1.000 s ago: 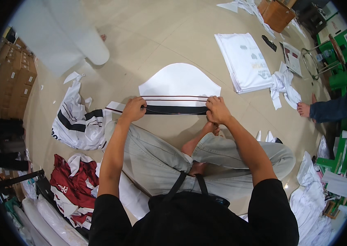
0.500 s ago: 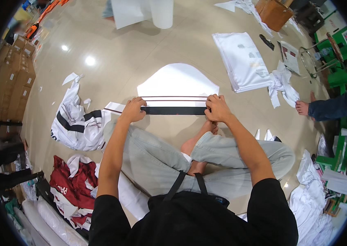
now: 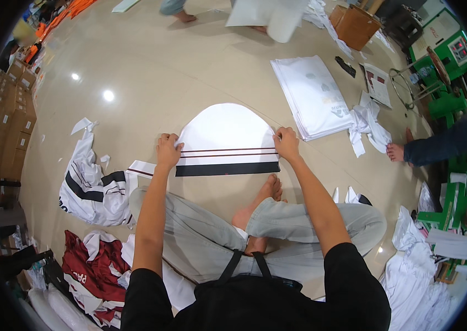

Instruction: The person sits on the floor and assembles a white jersey by hand. They place a large printed transfer onto the fabric, then align and attach several black and red fabric strips to the garment. The person handles the jersey and strips directly without using tools.

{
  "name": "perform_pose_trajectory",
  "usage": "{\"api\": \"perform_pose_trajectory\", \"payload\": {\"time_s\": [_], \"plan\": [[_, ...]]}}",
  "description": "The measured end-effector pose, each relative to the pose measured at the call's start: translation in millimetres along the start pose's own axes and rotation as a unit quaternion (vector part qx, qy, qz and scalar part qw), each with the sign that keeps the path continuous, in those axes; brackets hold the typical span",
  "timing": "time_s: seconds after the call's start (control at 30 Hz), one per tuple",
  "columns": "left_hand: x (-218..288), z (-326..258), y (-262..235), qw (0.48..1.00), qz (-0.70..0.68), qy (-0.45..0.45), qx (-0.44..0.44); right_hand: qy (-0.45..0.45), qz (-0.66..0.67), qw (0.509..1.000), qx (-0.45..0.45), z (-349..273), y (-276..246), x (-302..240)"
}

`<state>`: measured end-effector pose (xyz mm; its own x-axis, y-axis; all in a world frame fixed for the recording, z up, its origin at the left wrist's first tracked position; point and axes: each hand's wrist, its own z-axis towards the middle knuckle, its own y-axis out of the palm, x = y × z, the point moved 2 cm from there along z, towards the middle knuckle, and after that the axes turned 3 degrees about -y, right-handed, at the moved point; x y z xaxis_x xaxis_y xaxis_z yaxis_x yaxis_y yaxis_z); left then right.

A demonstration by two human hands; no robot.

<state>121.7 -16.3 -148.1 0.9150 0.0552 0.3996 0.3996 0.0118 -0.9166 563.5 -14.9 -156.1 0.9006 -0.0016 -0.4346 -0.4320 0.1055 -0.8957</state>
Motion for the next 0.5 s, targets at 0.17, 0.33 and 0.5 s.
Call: {"api": "perform_pose_trajectory", "payload": {"time_s": [0.17, 0.33, 0.5], "plan": [[-7, 13, 9, 0.983, -0.172, -0.057, -0.027, 0.074, 0.216, 0.974, -0.009, 16, 11, 21], [-13, 14, 14, 0.948, -0.300, -0.092, 0.045, 0.117, 0.272, 0.955, -0.006, 18, 15, 22], [-13, 18, 10, 0.968, -0.214, -0.128, 0.018, 0.130, 0.269, 0.954, 0.023, 19, 13, 28]]}}
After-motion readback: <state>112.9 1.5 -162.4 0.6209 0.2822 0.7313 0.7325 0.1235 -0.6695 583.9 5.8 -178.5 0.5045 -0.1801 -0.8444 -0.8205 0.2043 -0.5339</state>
